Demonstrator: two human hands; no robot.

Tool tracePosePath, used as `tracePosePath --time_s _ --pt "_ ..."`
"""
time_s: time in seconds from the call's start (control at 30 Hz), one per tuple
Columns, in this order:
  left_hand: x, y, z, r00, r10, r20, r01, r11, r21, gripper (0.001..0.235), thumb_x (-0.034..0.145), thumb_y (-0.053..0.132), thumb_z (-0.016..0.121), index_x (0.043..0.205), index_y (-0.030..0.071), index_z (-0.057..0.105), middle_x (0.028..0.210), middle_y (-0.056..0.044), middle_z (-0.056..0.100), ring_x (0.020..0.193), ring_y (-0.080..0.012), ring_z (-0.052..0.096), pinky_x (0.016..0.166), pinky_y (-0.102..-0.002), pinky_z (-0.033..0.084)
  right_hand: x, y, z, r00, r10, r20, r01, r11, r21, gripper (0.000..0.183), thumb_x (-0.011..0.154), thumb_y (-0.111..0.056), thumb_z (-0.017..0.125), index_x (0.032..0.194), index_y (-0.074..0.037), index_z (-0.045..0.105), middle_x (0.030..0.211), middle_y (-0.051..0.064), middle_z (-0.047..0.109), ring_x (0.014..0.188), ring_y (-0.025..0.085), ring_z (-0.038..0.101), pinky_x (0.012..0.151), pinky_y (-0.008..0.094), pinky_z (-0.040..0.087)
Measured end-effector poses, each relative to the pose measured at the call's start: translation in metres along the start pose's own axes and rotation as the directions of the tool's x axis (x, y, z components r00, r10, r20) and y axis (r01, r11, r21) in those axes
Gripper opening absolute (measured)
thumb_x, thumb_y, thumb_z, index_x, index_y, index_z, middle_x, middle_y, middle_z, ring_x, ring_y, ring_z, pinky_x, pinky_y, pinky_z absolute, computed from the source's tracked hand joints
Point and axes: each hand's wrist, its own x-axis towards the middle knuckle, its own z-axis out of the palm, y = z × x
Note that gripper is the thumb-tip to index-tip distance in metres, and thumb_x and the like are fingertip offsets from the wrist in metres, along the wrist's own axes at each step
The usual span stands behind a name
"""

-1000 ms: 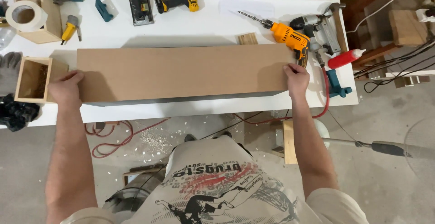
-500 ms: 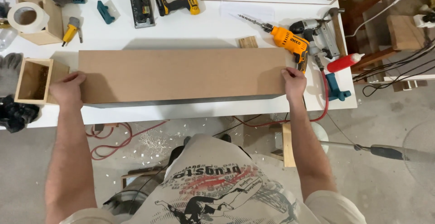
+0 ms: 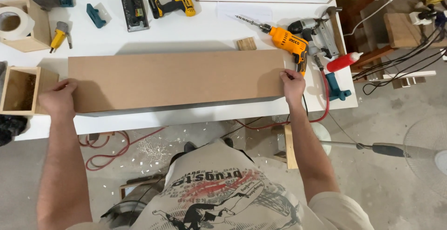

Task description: Applying wood glue and using a pneumatic nail gun to attach a wooden panel to a frame on a workbench.

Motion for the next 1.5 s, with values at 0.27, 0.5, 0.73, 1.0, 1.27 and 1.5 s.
tracePosePath --time_s 0.27,0.5,0.73,1.0,1.27,1.5 --pt "0.029 -0.043 0.0 0.938 0.346 -0.01 -0.34 0.925 0.168 0.022 0.091 0.021 0.088 0.108 0.008 0.081 0.106 -0.004 0.078 0.098 -0.0168 0.073 0.087 -0.027 0.061 -0.006 0.011 0.001 0.971 -0.239 -0.027 0.233 0.964 -0.131 0.029 0.093 -0.027 0.074 0.113 -0.006 0.077 0.106 0.006 0.067 0.098 0.021 0.066 0.097 0.031 0.05" --pt "-0.053 0.001 -0.063 0.88 0.356 0.315 -0.468 0.762 0.447 0.032 0.104 0.034 0.074 0.118 0.006 0.079 0.114 -0.005 0.075 0.107 -0.0239 0.066 0.09 -0.038 0.047 -0.04 0.01 -0.054 0.978 -0.049 0.202 0.09 0.976 -0.2 0.028 0.098 -0.023 0.064 0.123 -0.012 0.072 0.116 0.005 0.074 0.102 0.018 0.069 0.094 0.031 0.054" --pt "-0.048 -0.026 -0.08 0.851 0.292 0.437 -0.511 0.655 0.556 0.036 0.086 0.033 0.084 0.112 0.009 0.08 0.095 -0.009 0.074 0.091 -0.0234 0.067 0.078 -0.037 0.049 -0.058 0.008 -0.061 0.95 -0.081 0.301 0.145 0.969 -0.198 0.032 0.09 -0.013 0.077 0.122 -0.012 0.073 0.11 0.001 0.076 0.093 0.012 0.069 0.095 0.025 0.056" --pt "-0.042 -0.038 -0.079 0.847 0.361 0.39 -0.525 0.687 0.503 0.048 0.086 0.033 0.083 0.127 0.01 0.079 0.107 -0.007 0.077 0.1 -0.0233 0.07 0.09 -0.036 0.053 -0.041 0.025 -0.064 0.943 -0.1 0.316 0.203 0.928 -0.312 0.033 0.089 -0.021 0.08 0.121 -0.013 0.076 0.108 0.001 0.077 0.093 0.012 0.07 0.095 0.026 0.056" --pt "-0.041 -0.052 -0.077 0.825 0.429 0.367 -0.562 0.687 0.461 0.046 0.087 0.032 0.083 0.127 0.009 0.079 0.113 -0.007 0.077 0.104 -0.0233 0.07 0.093 -0.037 0.054 -0.047 0.002 -0.068 0.948 -0.036 0.315 0.13 0.95 -0.283 0.031 0.087 -0.016 0.082 0.117 -0.014 0.078 0.108 0.0 0.077 0.092 0.011 0.069 0.093 0.024 0.056" --pt "-0.028 -0.076 -0.076 0.779 0.52 0.35 -0.626 0.622 0.47 0.044 0.088 0.032 0.085 0.127 0.014 0.08 0.104 -0.003 0.077 0.097 -0.0178 0.069 0.086 -0.033 0.053 -0.039 0.024 -0.065 0.949 -0.054 0.311 0.15 0.944 -0.293 0.034 0.087 -0.021 0.081 0.12 -0.012 0.076 0.11 0.0 0.077 0.097 0.011 0.07 0.098 0.025 0.054"
